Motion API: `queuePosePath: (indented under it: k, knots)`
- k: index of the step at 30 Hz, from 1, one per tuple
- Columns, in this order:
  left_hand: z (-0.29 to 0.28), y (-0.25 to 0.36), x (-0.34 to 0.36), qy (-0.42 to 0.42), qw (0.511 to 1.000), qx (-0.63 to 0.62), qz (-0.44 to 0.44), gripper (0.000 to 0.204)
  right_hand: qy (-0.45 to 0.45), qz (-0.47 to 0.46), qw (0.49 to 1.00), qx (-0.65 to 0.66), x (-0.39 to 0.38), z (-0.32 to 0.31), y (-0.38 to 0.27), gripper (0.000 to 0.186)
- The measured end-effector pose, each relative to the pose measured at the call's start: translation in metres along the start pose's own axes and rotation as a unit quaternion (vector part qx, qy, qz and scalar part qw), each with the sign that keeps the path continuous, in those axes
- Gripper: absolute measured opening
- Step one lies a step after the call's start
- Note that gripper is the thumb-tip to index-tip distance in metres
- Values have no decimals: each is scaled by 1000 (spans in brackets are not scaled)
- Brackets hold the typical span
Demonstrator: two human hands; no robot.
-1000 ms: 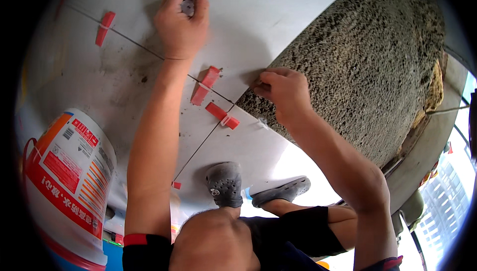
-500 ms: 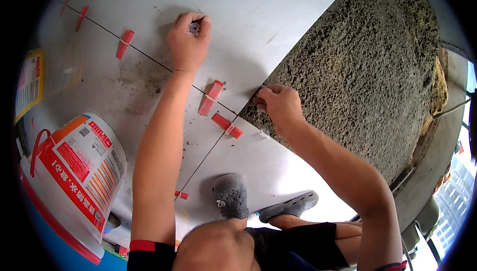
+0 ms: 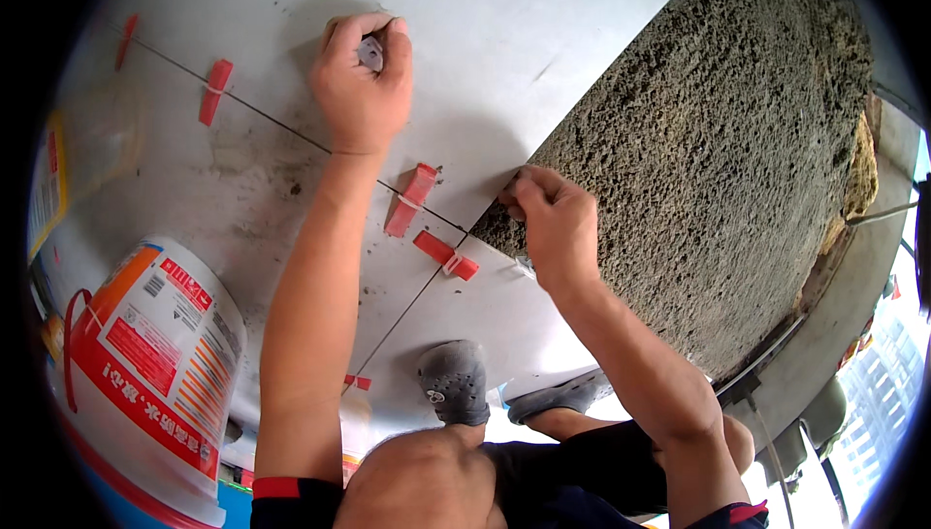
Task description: The person levels a sand-based substrate using a notched trowel, positions a large white tile onto the surface, and inserts red plastic leveling spacers between tiles.
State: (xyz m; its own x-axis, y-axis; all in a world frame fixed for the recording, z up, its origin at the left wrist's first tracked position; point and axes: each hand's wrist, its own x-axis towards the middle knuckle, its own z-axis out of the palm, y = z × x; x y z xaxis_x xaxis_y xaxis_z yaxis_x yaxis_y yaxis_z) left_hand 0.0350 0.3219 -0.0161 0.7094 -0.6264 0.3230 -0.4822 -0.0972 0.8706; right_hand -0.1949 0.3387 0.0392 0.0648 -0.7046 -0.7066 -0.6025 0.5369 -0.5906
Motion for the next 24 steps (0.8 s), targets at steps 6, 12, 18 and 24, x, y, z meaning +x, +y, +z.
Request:
queuePosePath:
  k: [6,12,18,24]
  knots:
    - [3,2,-4,-5,1000,20,-14,11,-8,-8,995,-103,-5,-4,-22,27]
    - [1,-18,8,-25,994,5,-108,18,-18,39,996,-79,-12,-5,-28,28]
    - [-33,25,13,-93,960,-168,-202,17,-80,-78,991,71,-54,-11,3,36]
    - [-74,140,-113,-321,859,-169,-361,35,-63,-194,973,110,-133,-48,33,36]
